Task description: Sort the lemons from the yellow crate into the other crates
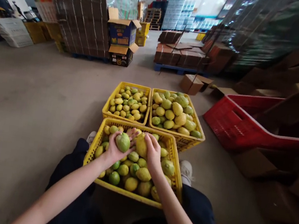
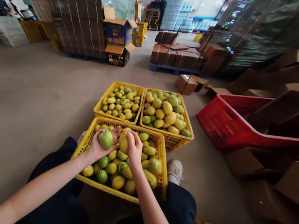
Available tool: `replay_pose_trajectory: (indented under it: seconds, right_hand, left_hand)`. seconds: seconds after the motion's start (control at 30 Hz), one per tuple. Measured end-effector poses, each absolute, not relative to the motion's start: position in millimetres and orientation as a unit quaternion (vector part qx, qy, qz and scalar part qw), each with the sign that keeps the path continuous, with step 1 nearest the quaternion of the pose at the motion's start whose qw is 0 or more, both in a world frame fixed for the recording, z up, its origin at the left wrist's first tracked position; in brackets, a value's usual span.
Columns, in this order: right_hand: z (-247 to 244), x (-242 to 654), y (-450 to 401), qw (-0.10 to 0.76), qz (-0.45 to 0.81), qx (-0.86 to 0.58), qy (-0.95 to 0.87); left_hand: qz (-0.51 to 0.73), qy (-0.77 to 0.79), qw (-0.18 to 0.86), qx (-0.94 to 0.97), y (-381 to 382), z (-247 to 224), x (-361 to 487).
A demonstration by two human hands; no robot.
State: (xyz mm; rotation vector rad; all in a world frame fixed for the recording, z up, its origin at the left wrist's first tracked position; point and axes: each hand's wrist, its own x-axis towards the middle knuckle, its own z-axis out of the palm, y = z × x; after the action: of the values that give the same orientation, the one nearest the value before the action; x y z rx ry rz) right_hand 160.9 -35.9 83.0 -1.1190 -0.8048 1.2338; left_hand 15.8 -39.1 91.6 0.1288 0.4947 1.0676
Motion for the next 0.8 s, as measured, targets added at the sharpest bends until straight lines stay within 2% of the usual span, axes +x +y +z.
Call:
replay_pose_trajectory:
  seconds: [0.13,0.33,0.43,0.57,0.7,0.8]
  right_hand:
    - [80,154,-41,0.6,0.344,-0.533,-0.487]
    - [65,150,-62,0.446,0.255,-0.46,-0.724]
    - [63,147,-70,0.426,0.206,-0.435,-0.766]
    - [74,146,-72,0.486,0.291,-0.389,-0.727]
    - [93,157,-68,0.609,0.428,-0.415,-0.523]
    - [100,169,-62,0.629,0.464,-0.463,-0.418]
  left_hand:
    - [0.48,0.25,0.838,0.067,-45,84,26]
    - [0.502,0.373,0.78,-0.016,-51,79,30]
    - [0.53,0.408,0.743,-0.002,-52,76,26]
    - [0.517,0.408,0.752,0.015,-47,77,25]
    - [0.503,0.346,0.792,0.012,-39,91,26]
    - [0.527,0.33,0.784,-0.007,-34,103,21]
